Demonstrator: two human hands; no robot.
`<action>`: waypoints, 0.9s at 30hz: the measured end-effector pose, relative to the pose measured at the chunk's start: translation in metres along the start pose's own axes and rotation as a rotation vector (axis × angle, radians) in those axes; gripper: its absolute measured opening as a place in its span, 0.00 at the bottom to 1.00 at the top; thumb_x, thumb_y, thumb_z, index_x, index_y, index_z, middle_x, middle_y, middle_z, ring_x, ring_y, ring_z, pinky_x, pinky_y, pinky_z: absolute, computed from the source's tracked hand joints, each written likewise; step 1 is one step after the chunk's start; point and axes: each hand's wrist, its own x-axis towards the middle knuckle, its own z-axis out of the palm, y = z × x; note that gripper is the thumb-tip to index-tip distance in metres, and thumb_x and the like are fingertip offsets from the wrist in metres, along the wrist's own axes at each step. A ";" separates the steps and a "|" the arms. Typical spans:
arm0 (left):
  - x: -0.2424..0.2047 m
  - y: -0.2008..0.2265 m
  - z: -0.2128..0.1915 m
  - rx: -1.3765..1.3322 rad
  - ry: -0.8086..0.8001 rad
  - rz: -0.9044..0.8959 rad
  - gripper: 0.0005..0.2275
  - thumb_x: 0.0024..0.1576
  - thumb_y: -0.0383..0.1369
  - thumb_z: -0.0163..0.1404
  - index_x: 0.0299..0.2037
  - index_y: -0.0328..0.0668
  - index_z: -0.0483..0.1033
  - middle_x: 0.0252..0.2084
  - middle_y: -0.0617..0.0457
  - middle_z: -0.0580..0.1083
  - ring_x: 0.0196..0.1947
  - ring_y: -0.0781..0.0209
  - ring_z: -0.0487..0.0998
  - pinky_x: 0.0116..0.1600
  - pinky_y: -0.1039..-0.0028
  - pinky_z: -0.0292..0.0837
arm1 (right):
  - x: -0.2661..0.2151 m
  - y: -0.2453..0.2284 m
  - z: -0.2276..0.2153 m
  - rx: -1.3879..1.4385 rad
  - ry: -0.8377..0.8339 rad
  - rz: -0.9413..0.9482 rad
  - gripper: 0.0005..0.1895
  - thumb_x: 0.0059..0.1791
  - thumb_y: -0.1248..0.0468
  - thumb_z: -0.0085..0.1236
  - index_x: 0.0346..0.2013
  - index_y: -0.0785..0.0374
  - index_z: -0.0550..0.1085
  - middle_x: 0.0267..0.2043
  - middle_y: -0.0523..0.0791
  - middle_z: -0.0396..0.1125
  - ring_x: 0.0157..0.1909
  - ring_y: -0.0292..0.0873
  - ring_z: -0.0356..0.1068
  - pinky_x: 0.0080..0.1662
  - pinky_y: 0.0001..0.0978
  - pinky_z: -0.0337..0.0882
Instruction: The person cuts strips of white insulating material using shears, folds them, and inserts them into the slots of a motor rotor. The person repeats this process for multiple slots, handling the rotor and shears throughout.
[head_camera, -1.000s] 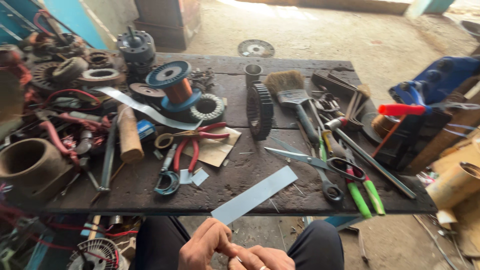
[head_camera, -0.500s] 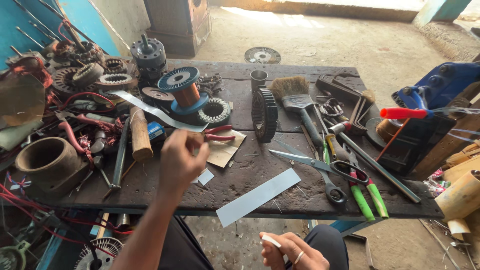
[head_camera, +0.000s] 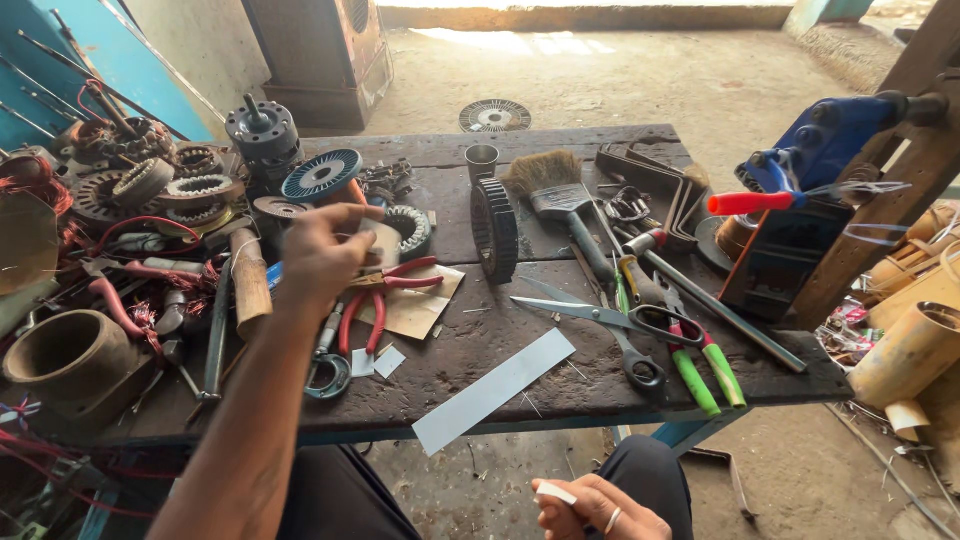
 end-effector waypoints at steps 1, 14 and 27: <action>-0.014 0.014 -0.009 -0.330 -0.101 0.017 0.12 0.56 0.18 0.50 0.48 0.34 0.82 0.41 0.42 0.79 0.36 0.55 0.84 0.43 0.71 0.85 | -0.001 -0.002 0.002 -0.048 0.006 -0.065 0.22 0.51 0.58 0.48 0.48 0.74 0.80 0.33 0.53 0.80 0.35 0.41 0.79 0.41 0.29 0.77; -0.132 0.006 0.029 -0.947 -0.257 -0.217 0.09 0.54 0.19 0.57 0.44 0.31 0.79 0.37 0.44 0.80 0.33 0.60 0.83 0.39 0.71 0.83 | 0.016 -0.077 0.079 0.235 -0.086 -0.324 0.14 0.51 0.69 0.51 0.46 0.76 0.76 0.39 0.57 0.75 0.36 0.47 0.77 0.30 0.32 0.75; -0.163 -0.069 0.052 -0.715 0.078 -0.381 0.07 0.54 0.18 0.53 0.41 0.27 0.78 0.36 0.44 0.79 0.31 0.60 0.83 0.40 0.71 0.85 | 0.113 -0.171 -0.009 0.066 0.412 -0.634 0.06 0.57 0.68 0.54 0.40 0.63 0.79 0.41 0.50 0.78 0.33 0.35 0.75 0.32 0.22 0.74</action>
